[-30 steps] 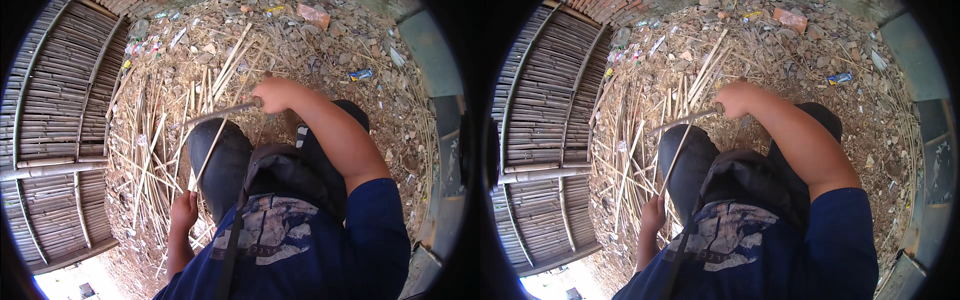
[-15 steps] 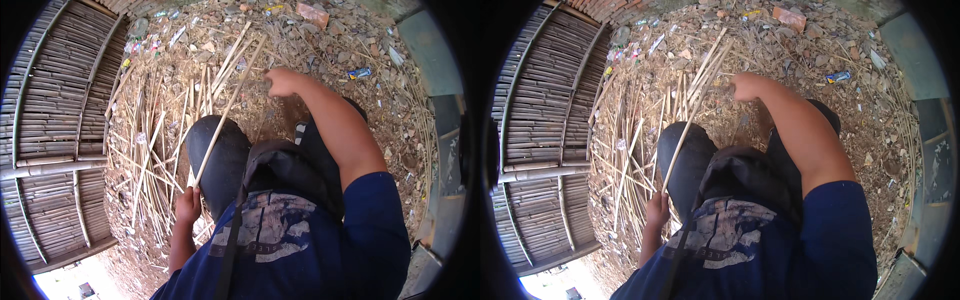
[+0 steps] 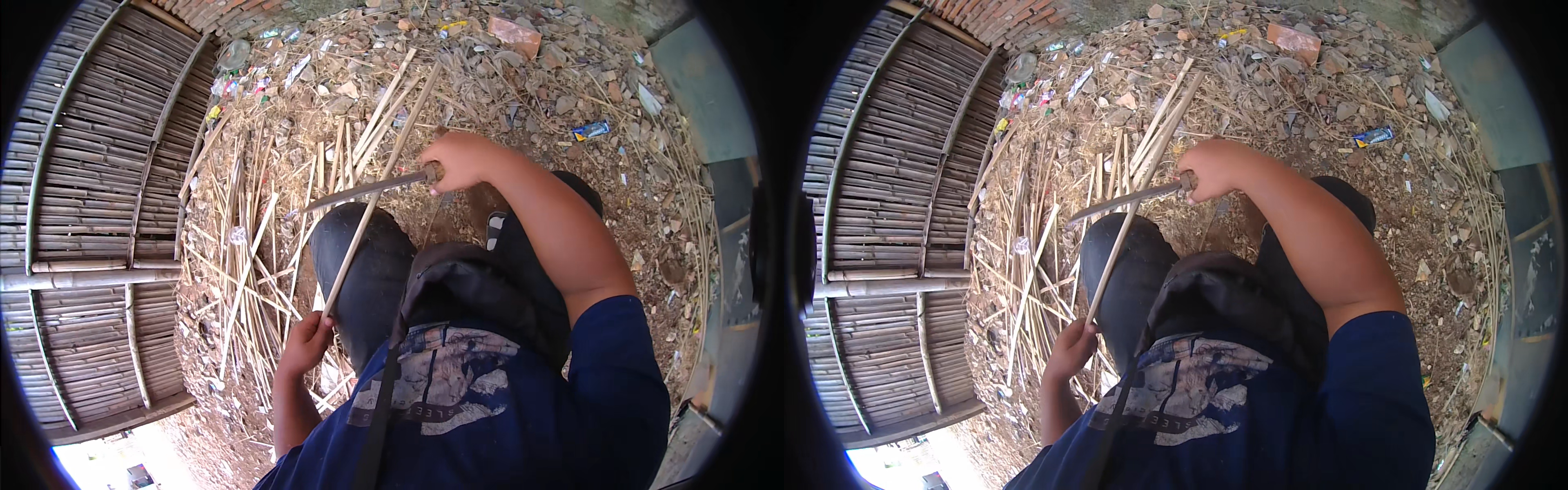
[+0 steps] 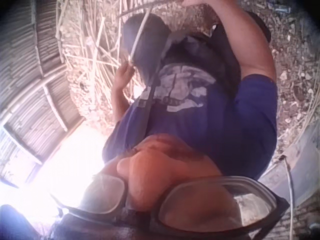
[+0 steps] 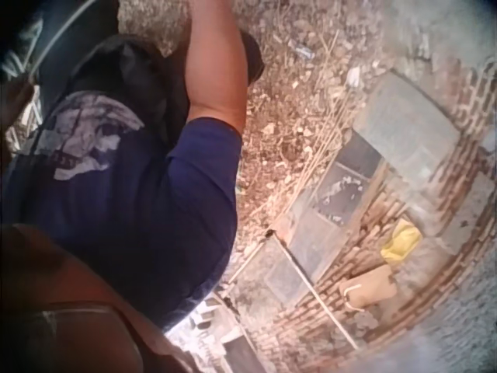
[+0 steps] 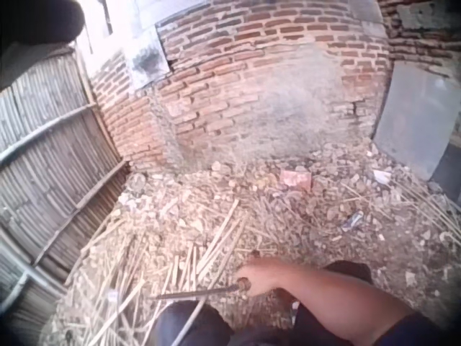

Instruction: The person whittles a strip of bamboo using a large knife, repeatedly shaving thin layers off the surface while holding it on their lap.

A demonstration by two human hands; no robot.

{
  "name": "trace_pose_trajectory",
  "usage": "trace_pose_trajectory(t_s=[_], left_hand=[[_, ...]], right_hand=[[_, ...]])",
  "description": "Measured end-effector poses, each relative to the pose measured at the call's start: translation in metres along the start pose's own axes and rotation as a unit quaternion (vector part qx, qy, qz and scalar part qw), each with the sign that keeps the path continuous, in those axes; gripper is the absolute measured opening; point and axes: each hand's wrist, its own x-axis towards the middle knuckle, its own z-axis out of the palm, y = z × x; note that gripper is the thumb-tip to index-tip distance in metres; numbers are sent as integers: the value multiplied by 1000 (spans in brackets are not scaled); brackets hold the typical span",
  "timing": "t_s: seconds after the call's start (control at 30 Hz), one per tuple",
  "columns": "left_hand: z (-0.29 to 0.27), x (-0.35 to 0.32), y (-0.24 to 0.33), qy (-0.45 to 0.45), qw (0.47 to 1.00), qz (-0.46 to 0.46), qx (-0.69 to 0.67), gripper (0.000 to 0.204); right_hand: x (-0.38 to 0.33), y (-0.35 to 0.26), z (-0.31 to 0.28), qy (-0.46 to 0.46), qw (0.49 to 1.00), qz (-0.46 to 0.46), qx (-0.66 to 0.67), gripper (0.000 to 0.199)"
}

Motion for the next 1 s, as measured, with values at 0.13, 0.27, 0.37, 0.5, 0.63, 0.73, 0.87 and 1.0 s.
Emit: trace_pose_trajectory(t_s=[0.13,0.27,0.37,0.5,0.63,0.73,0.87,1.0], left_hand=[[14,0,2,80,987,71,117,34],[27,-5,18,143,972,90,163,35],[37,-5,16,194,947,86,240,36],[42,-2,18,228,919,73,313,32],[46,-7,18,238,920,68,304,31],[45,-7,13,227,927,91,283,31],[46,2,14,220,928,91,286,30],[43,1,12,227,922,93,299,30]], right_hand=[[0,-4,-10,-31,998,39,24,45],[1,-14,-4,-22,1000,14,3,45],[12,4,5,-49,999,16,16,40],[35,61,29,-5,988,148,32,37],[30,19,13,-92,989,116,6,56],[21,-4,22,-57,998,22,-7,41],[29,52,21,-14,991,128,47,40],[21,38,5,-31,986,149,63,36]])
